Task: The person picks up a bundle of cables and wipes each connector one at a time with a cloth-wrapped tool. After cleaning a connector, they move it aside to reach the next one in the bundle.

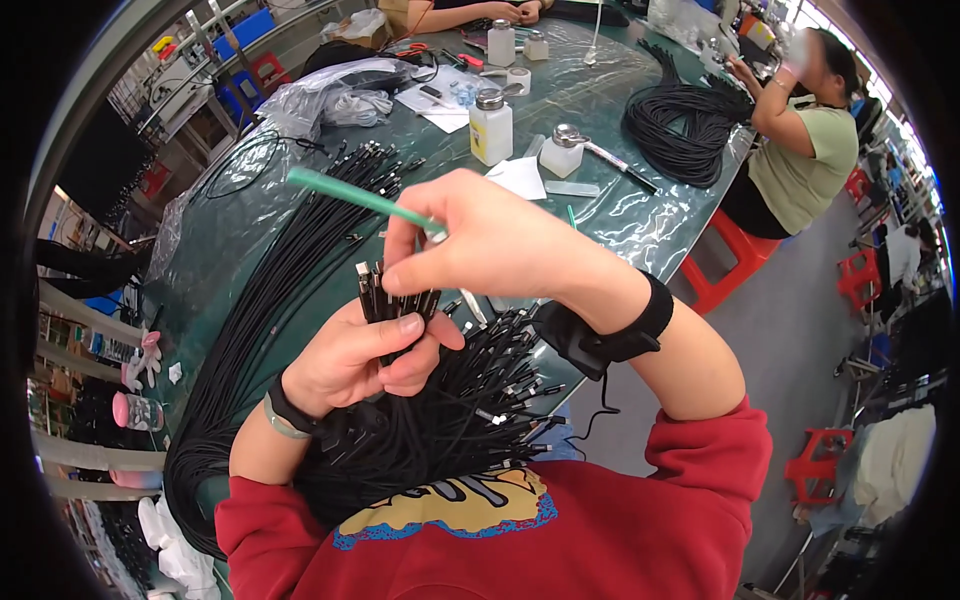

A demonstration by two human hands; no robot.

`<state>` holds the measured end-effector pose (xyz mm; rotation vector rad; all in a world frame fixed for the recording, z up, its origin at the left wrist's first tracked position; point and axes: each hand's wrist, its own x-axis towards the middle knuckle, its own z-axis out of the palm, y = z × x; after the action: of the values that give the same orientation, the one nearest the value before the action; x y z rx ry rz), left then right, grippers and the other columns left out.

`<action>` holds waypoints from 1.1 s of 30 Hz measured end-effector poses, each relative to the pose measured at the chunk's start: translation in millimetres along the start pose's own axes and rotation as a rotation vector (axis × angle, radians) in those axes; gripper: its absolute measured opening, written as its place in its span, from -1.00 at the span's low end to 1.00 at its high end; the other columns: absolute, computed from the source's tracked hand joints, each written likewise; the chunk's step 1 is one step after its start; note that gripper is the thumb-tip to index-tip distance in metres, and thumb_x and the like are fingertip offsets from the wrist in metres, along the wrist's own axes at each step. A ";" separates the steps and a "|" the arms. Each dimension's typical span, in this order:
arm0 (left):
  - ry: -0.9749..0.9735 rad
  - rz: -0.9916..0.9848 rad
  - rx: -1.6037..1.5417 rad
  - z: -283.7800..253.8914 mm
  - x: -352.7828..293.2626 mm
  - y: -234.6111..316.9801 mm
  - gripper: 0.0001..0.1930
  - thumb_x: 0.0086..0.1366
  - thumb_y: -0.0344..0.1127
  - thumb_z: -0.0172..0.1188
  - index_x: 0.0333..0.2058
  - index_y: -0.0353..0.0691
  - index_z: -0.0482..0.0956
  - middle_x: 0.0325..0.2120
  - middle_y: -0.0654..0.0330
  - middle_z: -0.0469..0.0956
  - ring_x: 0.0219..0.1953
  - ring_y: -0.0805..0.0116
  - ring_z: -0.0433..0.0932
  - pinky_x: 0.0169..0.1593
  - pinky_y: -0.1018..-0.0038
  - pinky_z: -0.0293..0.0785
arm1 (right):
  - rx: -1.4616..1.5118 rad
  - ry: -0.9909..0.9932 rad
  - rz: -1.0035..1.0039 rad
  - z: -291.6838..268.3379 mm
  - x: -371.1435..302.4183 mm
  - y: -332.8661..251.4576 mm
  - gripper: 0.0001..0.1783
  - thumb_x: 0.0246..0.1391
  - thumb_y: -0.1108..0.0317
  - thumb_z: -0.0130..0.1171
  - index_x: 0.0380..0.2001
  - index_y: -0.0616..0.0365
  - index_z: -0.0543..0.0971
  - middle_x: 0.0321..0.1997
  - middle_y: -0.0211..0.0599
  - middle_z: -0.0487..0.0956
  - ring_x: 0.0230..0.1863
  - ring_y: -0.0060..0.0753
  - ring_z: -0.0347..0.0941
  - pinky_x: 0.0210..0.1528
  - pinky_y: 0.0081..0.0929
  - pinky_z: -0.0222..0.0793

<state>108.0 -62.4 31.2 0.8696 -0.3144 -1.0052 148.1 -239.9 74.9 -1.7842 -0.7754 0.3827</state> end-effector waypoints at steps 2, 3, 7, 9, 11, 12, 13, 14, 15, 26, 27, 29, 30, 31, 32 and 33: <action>0.006 -0.009 -0.001 -0.7 0.1 0.4 -0.68 0.25 -0.25 -0.11 -0.22 -0.46 0.35 -0.71 0.33 0.24 -0.66 0.61 0.16 -0.60 0.67 0.07 | -0.018 -0.010 -0.014 -2.1 2.1 -0.4 -0.84 -0.17 0.36 0.19 -0.53 0.19 0.46 -0.57 -0.56 0.35 -0.53 -0.75 0.18 -0.50 -0.71 0.10; 0.007 -0.007 -0.002 -1.1 1.0 0.1 -0.68 0.25 -0.25 -0.11 -0.22 -0.46 0.35 -0.71 0.33 0.24 -0.66 0.61 0.16 -0.60 0.67 0.07 | -0.035 -0.015 -0.026 -3.3 3.0 -0.9 -0.83 -0.14 0.33 0.18 -0.53 0.20 0.46 -0.57 -0.54 0.35 -0.52 -0.73 0.20 -0.49 -0.70 0.12; 0.010 -0.040 -0.008 -0.1 4.8 -4.6 -0.68 0.25 -0.24 -0.10 -0.23 -0.45 0.36 -0.73 0.33 0.23 -0.68 0.60 0.18 -0.62 0.66 0.09 | -0.183 0.055 -0.020 8.0 9.7 -12.4 -0.75 -0.07 0.23 0.12 -0.53 0.23 0.43 -0.56 -0.43 0.38 -0.50 -0.67 0.25 -0.47 -0.65 0.16; 0.013 -0.026 0.072 1.6 4.8 -5.3 -0.70 0.24 -0.25 -0.08 -0.26 -0.45 0.38 -0.74 0.32 0.25 -0.70 0.58 0.22 -0.63 0.66 0.12 | -0.247 0.094 -0.010 20.1 14.6 -11.0 -0.72 -0.05 0.20 0.09 -0.53 0.24 0.42 -0.56 -0.39 0.38 -0.49 -0.65 0.26 -0.47 -0.64 0.18; 0.013 -0.020 0.112 1.5 4.6 -4.5 -0.70 0.23 -0.25 -0.07 -0.27 -0.44 0.39 -0.74 0.31 0.26 -0.71 0.56 0.23 -0.64 0.65 0.14 | -0.283 0.024 -0.144 37.5 19.8 -0.2 -0.67 -0.02 0.16 0.06 -0.55 0.25 0.40 -0.61 -0.34 0.36 -0.53 -0.62 0.25 -0.51 -0.60 0.18; 0.019 -0.012 0.114 0.7 3.9 -3.6 -0.71 0.23 -0.26 -0.07 -0.28 -0.44 0.39 -0.75 0.30 0.27 -0.71 0.55 0.25 -0.64 0.65 0.16 | -0.300 -0.013 -0.211 41.4 21.0 2.7 -0.65 -0.01 0.13 0.04 -0.56 0.26 0.38 -0.64 -0.31 0.35 -0.55 -0.60 0.24 -0.53 -0.58 0.19; 0.025 -0.003 0.116 -0.6 3.2 -2.4 -0.72 0.22 -0.27 -0.06 -0.29 -0.44 0.39 -0.75 0.30 0.28 -0.72 0.54 0.27 -0.65 0.64 0.18 | -0.298 -0.014 -0.209 39.8 21.0 5.4 -0.65 -0.01 0.13 0.04 -0.56 0.26 0.38 -0.64 -0.31 0.35 -0.55 -0.60 0.24 -0.53 -0.58 0.19; 0.030 0.005 0.117 -2.5 2.7 -1.2 -0.73 0.22 -0.28 -0.05 -0.30 -0.44 0.40 -0.75 0.29 0.30 -0.72 0.53 0.29 -0.65 0.64 0.19 | -0.305 -0.006 -0.159 35.4 21.7 5.6 -0.64 -0.01 0.13 0.04 -0.57 0.27 0.37 -0.67 -0.31 0.32 -0.57 -0.61 0.23 -0.56 -0.58 0.17; 0.036 0.007 0.109 -5.3 2.0 -0.3 -0.73 0.22 -0.28 -0.05 -0.30 -0.44 0.40 -0.75 0.29 0.30 -0.72 0.53 0.29 -0.65 0.64 0.19 | -0.311 -0.005 -0.110 31.7 23.4 1.8 -0.64 -0.02 0.13 0.05 -0.58 0.27 0.37 -0.70 -0.31 0.30 -0.60 -0.61 0.21 -0.59 -0.57 0.16; -0.046 0.079 0.225 -2.1 -13.4 -5.4 -0.76 0.18 -0.32 -0.03 -0.32 -0.45 0.39 -0.69 0.28 0.38 -0.63 0.56 0.35 -0.48 0.64 0.27 | 0.494 -0.166 0.372 45.3 37.5 33.2 -0.62 0.01 0.15 0.03 -0.75 0.12 0.36 -0.76 -0.60 0.24 -0.74 -0.81 0.05 -0.72 -0.73 -0.04; -0.043 0.078 0.227 -0.4 -14.9 -5.9 -0.76 0.18 -0.32 -0.03 -0.32 -0.45 0.39 -0.69 0.28 0.38 -0.63 0.56 0.35 -0.48 0.64 0.27 | 0.576 -0.169 0.419 48.6 38.1 34.7 -0.62 0.02 0.14 0.03 -0.76 0.10 0.36 -0.76 -0.63 0.24 -0.74 -0.83 0.04 -0.73 -0.75 -0.05; 0.050 0.066 0.230 6.7 -17.1 -5.8 -0.76 0.17 -0.33 -0.02 -0.33 -0.46 0.38 -0.72 0.28 0.32 -0.64 0.52 0.32 -0.54 0.61 0.25 | 0.660 -0.172 0.462 51.8 38.2 36.6 -0.62 0.02 0.14 0.03 -0.76 0.08 0.36 -0.75 -0.66 0.24 -0.75 -0.84 0.03 -0.73 -0.76 -0.06; 0.096 0.061 0.231 8.9 -18.2 -6.4 -0.76 0.17 -0.33 -0.02 -0.33 -0.46 0.38 -0.74 0.28 0.28 -0.65 0.51 0.30 -0.57 0.60 0.23 | 0.668 -0.183 0.468 52.5 37.6 37.6 -0.62 0.02 0.14 0.03 -0.76 0.08 0.36 -0.75 -0.66 0.24 -0.75 -0.83 0.04 -0.73 -0.76 -0.06; 0.098 0.059 0.233 9.7 -19.2 -7.4 -0.76 0.17 -0.33 -0.02 -0.33 -0.46 0.38 -0.74 0.28 0.28 -0.65 0.51 0.30 -0.57 0.60 0.23 | 0.676 -0.194 0.474 52.9 37.1 38.5 -0.62 0.02 0.13 0.02 -0.76 0.09 0.36 -0.76 -0.65 0.24 -0.75 -0.83 0.05 -0.74 -0.76 -0.06; 0.106 0.050 0.217 10.2 -20.1 -8.3 -0.76 0.18 -0.33 -0.02 -0.33 -0.46 0.38 -0.74 0.28 0.29 -0.65 0.51 0.30 -0.57 0.60 0.23 | 0.684 -0.205 0.481 53.1 36.9 39.3 -0.62 0.02 0.13 0.02 -0.75 0.09 0.36 -0.76 -0.65 0.23 -0.75 -0.83 0.05 -0.74 -0.76 -0.05; 0.114 0.041 0.201 10.4 -20.7 -9.1 -0.76 0.18 -0.33 -0.03 -0.34 -0.46 0.38 -0.74 0.28 0.29 -0.65 0.51 0.31 -0.57 0.60 0.23 | 0.686 -0.204 0.481 53.2 37.3 39.6 -0.62 0.02 0.13 0.02 -0.75 0.09 0.36 -0.76 -0.65 0.23 -0.75 -0.83 0.05 -0.74 -0.76 -0.05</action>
<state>85.4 -52.4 33.9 1.0937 -0.3391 -0.8927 156.0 -184.1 23.8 -1.2638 -0.2750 1.0278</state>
